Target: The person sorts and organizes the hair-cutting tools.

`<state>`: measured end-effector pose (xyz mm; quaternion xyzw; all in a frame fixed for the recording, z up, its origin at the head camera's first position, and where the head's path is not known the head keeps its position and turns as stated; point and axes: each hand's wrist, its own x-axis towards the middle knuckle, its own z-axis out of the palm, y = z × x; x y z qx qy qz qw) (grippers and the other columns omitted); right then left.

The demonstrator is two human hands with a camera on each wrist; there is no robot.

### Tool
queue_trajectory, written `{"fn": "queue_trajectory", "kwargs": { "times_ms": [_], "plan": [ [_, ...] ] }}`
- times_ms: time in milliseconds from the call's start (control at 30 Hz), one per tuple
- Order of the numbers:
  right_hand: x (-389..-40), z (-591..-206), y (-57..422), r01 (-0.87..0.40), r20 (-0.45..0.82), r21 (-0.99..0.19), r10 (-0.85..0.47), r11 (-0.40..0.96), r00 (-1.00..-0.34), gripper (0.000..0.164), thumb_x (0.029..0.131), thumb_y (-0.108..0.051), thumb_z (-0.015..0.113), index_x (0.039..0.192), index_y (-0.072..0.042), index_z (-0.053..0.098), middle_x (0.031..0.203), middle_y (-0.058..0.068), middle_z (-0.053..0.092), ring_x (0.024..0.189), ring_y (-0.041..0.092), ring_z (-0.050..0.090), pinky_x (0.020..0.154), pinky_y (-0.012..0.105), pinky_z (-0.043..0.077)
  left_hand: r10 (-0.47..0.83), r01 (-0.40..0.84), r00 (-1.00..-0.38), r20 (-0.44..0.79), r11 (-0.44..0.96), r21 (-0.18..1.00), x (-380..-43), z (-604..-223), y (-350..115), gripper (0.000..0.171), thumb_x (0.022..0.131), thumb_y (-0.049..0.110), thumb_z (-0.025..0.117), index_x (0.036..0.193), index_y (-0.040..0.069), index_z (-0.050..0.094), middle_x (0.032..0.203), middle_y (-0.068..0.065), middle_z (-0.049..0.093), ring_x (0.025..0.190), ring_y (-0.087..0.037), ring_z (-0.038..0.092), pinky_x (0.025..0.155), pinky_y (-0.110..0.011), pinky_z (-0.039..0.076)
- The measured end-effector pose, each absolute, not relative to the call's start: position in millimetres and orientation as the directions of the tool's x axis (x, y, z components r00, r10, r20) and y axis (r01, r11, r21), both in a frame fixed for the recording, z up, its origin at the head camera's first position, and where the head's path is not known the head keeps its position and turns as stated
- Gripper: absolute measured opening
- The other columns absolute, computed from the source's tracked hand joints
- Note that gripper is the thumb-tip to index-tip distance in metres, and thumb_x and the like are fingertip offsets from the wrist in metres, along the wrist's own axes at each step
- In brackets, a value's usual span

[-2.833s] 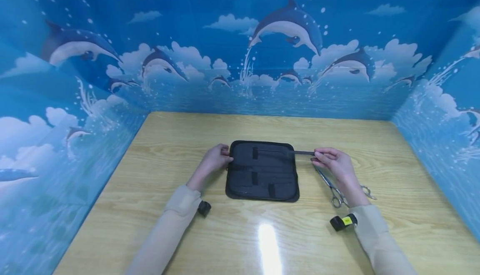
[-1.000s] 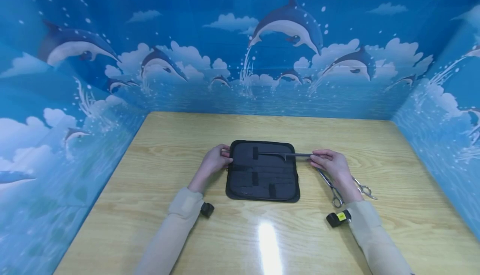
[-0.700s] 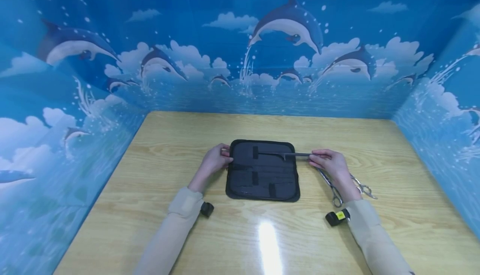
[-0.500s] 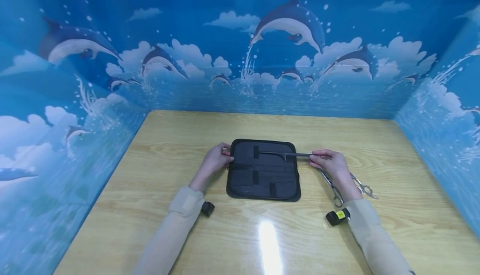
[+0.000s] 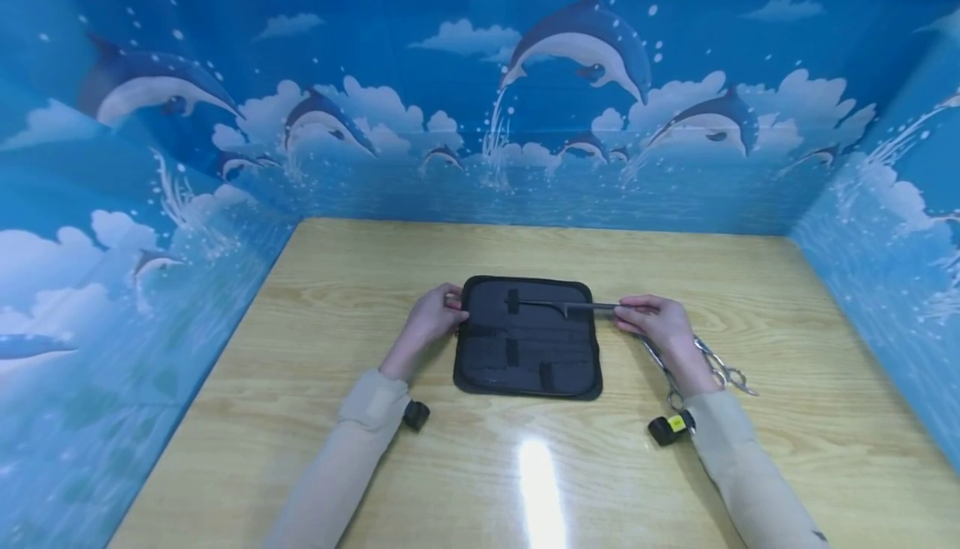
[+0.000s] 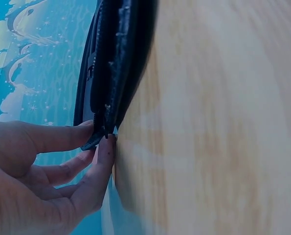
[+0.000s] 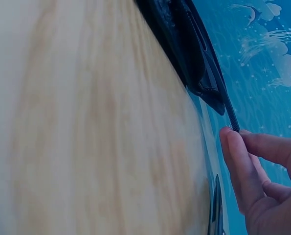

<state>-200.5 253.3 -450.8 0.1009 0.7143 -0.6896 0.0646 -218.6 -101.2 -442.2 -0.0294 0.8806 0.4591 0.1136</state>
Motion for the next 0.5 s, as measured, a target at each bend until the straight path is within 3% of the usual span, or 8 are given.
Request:
{"fn": "queue_trajectory", "kwargs": {
  "times_ms": [233, 500],
  "plan": [
    [-201.5, -449.1, 250.4, 0.239, -0.238, -0.971, 0.049, 0.01, -0.97, 0.046, 0.096, 0.008, 0.062, 0.134, 0.025, 0.043, 0.081, -0.002, 0.072, 0.075, 0.009, 0.074, 0.081, 0.024, 0.06, 0.048, -0.152, -0.974, -0.222, 0.59, 0.793, -219.6, -442.7, -100.8, 0.043, 0.094, 0.004, 0.07, 0.135, 0.0, 0.058, 0.114, -0.018, 0.068, 0.093, -0.028, 0.07, 0.072, -0.03, 0.059],
    [-199.6, -450.2, 253.7, 0.23, -0.225, -0.966, 0.059, 0.115, -0.973, 0.047, 0.098, 0.002, 0.062, 0.137, 0.021, 0.045, 0.087, -0.002, 0.072, 0.074, 0.007, 0.073, 0.078, 0.025, 0.061, 0.06, -0.142, -0.975, -0.214, 0.572, 0.808, -218.0, -442.2, -102.1, 0.043, 0.094, 0.003, 0.069, 0.136, 0.0, 0.058, 0.113, -0.018, 0.069, 0.091, -0.027, 0.069, 0.071, -0.029, 0.058]
  ]
}}
